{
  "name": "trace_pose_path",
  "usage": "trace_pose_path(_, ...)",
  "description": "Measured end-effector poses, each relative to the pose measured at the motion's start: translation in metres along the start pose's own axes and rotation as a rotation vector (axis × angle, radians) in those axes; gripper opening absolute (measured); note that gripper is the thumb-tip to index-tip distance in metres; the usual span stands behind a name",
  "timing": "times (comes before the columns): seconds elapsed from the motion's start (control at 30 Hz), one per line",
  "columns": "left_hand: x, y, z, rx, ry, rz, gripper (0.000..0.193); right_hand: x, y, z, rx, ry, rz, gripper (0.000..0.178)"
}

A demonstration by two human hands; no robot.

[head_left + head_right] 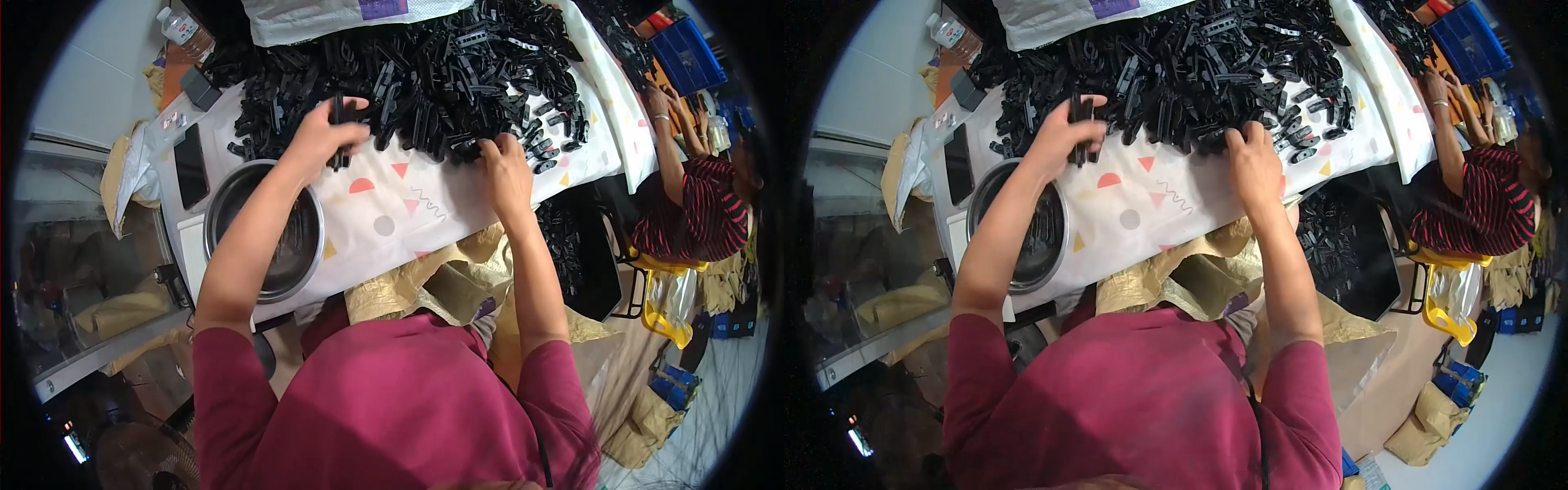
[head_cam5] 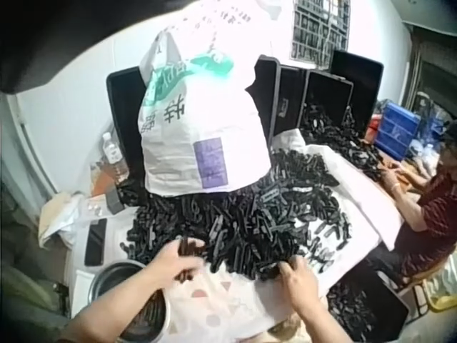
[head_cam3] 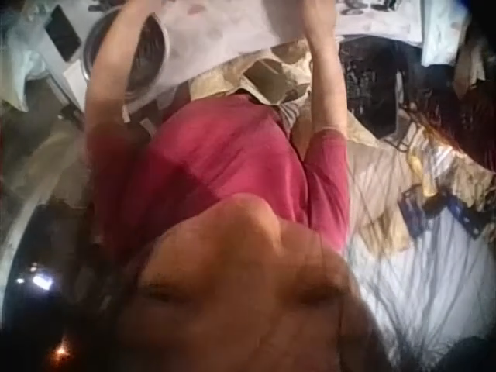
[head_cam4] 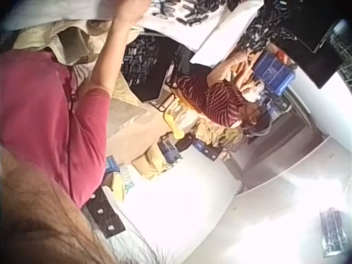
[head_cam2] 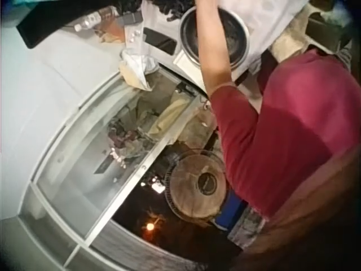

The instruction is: Inspecting and sorting a large quantity of black plastic clips from a table into a metal bowl.

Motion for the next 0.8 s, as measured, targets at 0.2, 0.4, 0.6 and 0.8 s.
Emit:
trace_pose_path(0.2, -0.026, 0.027, -0.010, -0.237, 1.209, -0.188, 0.042, -0.001, -0.013, 0.019, 0.219, 0.157, -0.090, 0.024)
trace_pose_path(0.4, -0.026, 0.027, -0.011, -0.128, 0.712, -0.176, 0.025, 0.000, -0.027, 0.029, -0.510, 1.522, 0.313, 0.020)
trace_pose_path(0.6, -0.061, -0.040, -0.040, -0.281, -0.156, -0.079, 0.015, 0.026, -0.038, 0.080, -0.447, 2.011, 0.336, 0.016)
trace_pose_path(0.8, -0.060, -0.056, -0.054, -0.606, -0.201, 0.044, 0.021, 0.045, -0.053, 0.094, -0.282, 1.988, 0.177, 0.014)
Point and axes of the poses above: each hand's wrist, its own y-axis towards the middle knuckle, its own x-axis out of the back of the hand, z = x × y, the point moved 5 cm from there along y, towards the middle knuckle, and after that the axes turned 14 degrees about -x, right-handed, at the moved point
